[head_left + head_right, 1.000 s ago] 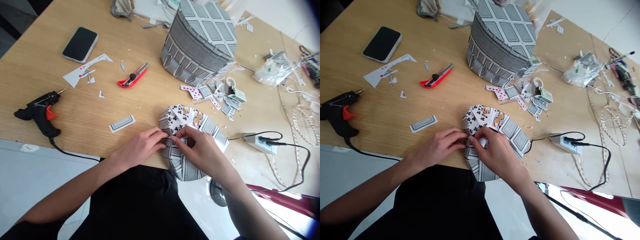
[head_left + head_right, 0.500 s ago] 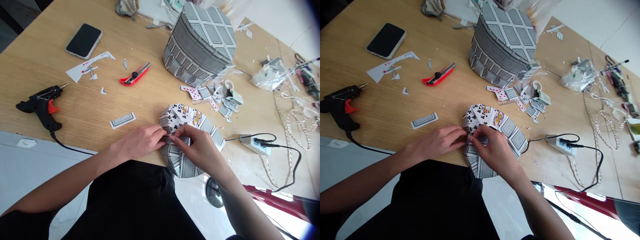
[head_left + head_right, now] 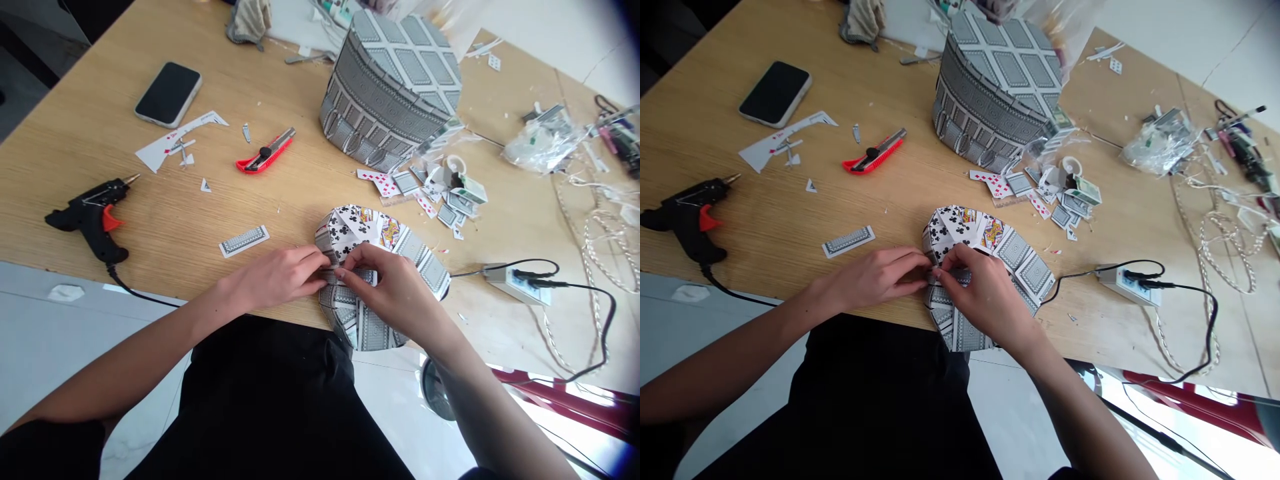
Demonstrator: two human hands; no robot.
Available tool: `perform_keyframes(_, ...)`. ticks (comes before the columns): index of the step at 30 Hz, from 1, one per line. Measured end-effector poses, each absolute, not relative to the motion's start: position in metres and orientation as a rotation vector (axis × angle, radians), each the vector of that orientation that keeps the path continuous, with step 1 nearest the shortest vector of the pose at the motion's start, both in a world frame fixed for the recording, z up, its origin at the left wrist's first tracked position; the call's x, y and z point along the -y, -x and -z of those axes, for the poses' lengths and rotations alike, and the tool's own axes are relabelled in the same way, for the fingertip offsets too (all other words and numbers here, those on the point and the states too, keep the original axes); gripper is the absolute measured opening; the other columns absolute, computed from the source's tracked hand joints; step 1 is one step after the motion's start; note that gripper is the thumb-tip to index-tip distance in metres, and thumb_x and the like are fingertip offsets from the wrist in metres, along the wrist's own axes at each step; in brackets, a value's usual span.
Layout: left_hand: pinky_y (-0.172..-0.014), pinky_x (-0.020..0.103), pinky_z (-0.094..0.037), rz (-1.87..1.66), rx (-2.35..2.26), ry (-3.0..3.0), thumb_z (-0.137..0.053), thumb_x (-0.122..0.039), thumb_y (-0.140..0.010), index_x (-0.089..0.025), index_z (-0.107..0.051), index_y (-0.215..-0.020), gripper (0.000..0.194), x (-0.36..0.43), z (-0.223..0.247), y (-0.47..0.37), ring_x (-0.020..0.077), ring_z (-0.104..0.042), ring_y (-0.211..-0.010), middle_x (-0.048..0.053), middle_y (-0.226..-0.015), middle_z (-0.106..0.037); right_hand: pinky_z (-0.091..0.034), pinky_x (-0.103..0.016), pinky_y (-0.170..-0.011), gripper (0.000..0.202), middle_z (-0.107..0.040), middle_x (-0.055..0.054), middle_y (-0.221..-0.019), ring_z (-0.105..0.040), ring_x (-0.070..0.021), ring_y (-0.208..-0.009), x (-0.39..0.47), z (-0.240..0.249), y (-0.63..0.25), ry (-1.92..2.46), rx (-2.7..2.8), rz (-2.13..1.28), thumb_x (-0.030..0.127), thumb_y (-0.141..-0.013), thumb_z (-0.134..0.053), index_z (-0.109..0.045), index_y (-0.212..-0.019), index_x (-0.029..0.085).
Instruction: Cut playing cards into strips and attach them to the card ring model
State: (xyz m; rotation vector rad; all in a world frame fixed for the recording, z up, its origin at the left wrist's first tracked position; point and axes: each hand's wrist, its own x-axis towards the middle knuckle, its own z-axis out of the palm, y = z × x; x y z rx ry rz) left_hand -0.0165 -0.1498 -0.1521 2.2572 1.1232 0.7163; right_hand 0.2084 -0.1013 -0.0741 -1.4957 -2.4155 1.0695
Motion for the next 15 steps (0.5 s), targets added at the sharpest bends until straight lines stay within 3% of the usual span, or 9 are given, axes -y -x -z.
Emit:
perform_keyframes(7,-0.081,0.032,-0.062,-0.733,-1.211,-2.29,-0.069,-0.026,-0.104,-0.013,-0.067,-0.117,0.018,0.152,0.155,0.01,0.0217,-0.076,-0.094,0.009,-0.109,-0.073,-0.042,-0.029,-0.072,0.011,-0.076,0.002,-0.086,-0.063,-0.0155,-0.073,0.103,0.072,-0.207,1.466,2.412,-1.06,0.03,-0.1,-0.071,-0.07,-0.091,0.023)
perform_keyframes(15,-0.08,0.034,-0.063,-0.729,-1.323,-2.366,-0.06,-0.026,-0.108,-0.012,-0.065,-0.112,0.016,0.158,0.156,-0.001,0.023,-0.075,-0.091,0.009,-0.102,-0.07,-0.043,-0.029,-0.073,0.009,-0.075,0.003,-0.085,-0.064,-0.0147,-0.073,0.104,0.072,-0.205,1.455,2.411,-1.047,0.027,-0.099,-0.072,-0.069,-0.091,0.022)
